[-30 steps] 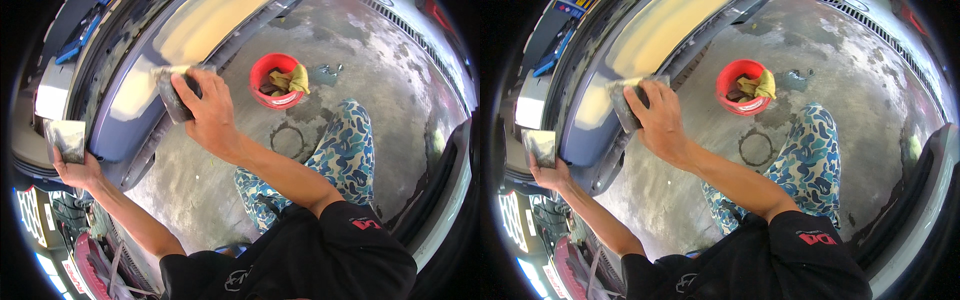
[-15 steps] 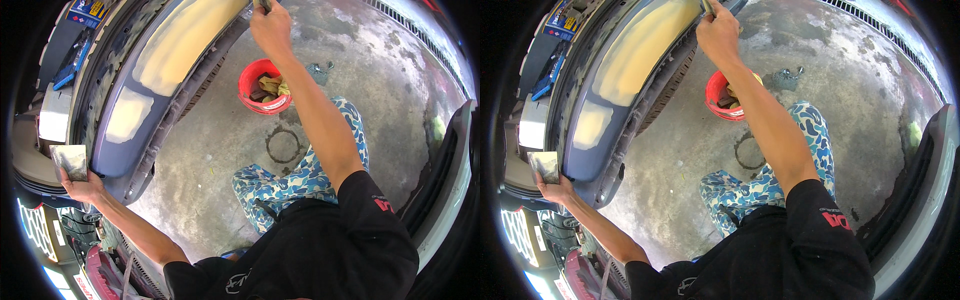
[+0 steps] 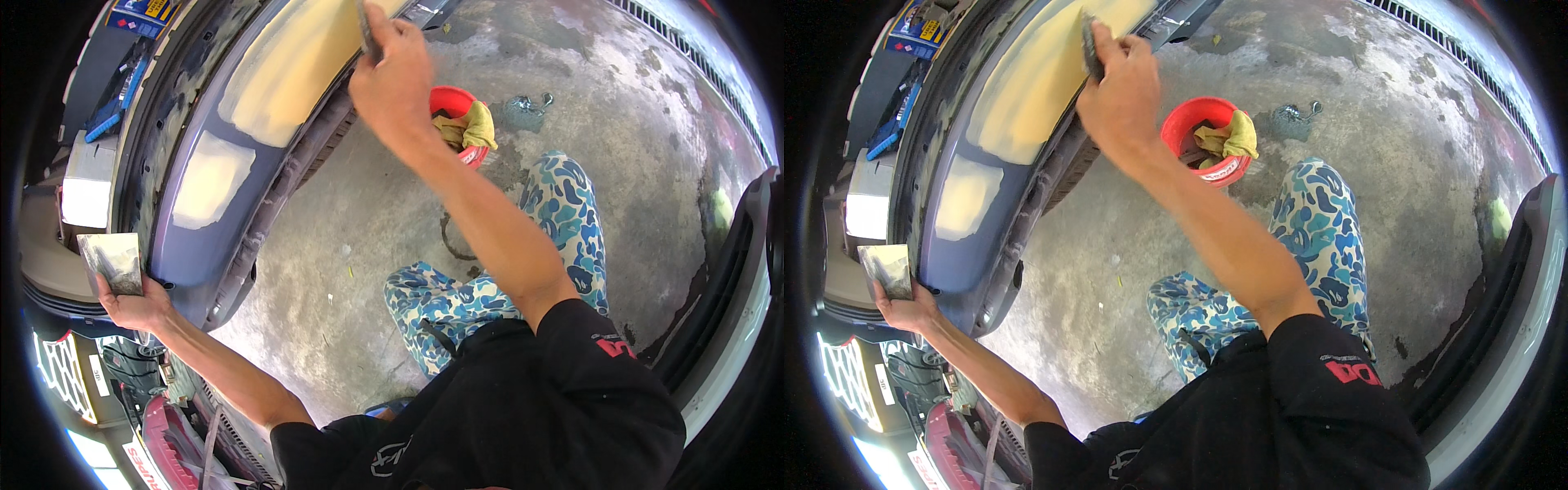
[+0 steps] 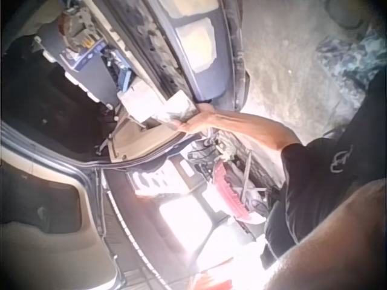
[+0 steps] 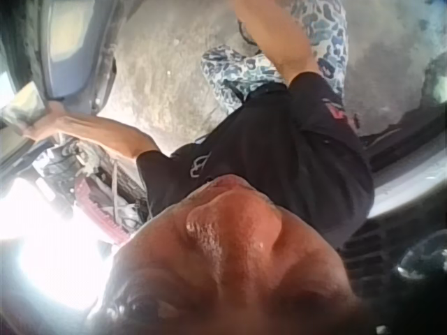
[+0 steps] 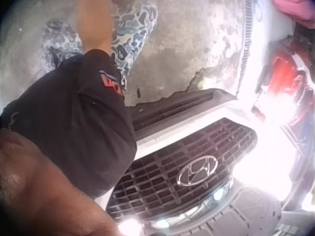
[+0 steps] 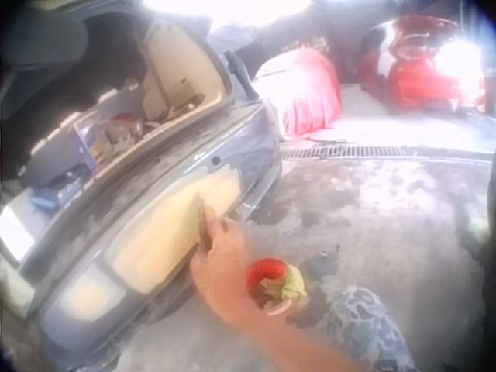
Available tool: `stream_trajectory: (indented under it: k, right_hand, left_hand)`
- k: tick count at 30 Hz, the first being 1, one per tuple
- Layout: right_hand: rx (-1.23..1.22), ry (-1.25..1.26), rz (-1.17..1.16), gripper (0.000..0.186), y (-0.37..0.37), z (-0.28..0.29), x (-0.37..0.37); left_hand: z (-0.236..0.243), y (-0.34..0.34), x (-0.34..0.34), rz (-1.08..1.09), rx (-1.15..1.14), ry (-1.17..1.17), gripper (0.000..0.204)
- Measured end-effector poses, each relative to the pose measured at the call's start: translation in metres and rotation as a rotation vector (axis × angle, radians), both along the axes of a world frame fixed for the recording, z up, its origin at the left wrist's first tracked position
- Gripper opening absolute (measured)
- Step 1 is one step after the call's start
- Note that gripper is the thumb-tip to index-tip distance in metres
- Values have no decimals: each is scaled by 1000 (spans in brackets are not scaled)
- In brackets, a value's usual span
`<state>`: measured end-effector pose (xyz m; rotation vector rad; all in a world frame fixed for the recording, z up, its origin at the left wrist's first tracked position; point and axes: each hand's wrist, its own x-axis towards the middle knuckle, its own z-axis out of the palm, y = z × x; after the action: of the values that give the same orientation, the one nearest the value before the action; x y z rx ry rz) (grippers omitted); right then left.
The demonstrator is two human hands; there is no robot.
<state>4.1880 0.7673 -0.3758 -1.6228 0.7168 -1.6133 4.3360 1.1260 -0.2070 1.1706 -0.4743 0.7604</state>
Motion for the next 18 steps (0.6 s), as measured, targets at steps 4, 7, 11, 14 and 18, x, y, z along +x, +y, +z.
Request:
stream_trajectory:
  k: [4, 7, 11, 14, 18]
  right_hand:
    - [65, -30, 164, 75, 55, -2, -1]
    - [51, -26, 201, 83, 96, -2, -2]
    - [25, -32, 259, 89, 135, -6, 1]
    - [5, -45, 301, 90, 157, -7, 4]
    - [-33, -75, 351, 91, 175, -9, 4]
  left_hand:
    - [1, -3, -2, -19, 3, -7, 34]
    - [1, 2, 2, -39, -24, -12, 30]
    - [0, 7, 8, -113, -33, -14, 28]
    - [-2, 5, 7, -112, -51, -19, 29]
    - [-2, 3, 9, -95, -32, 2, 31]
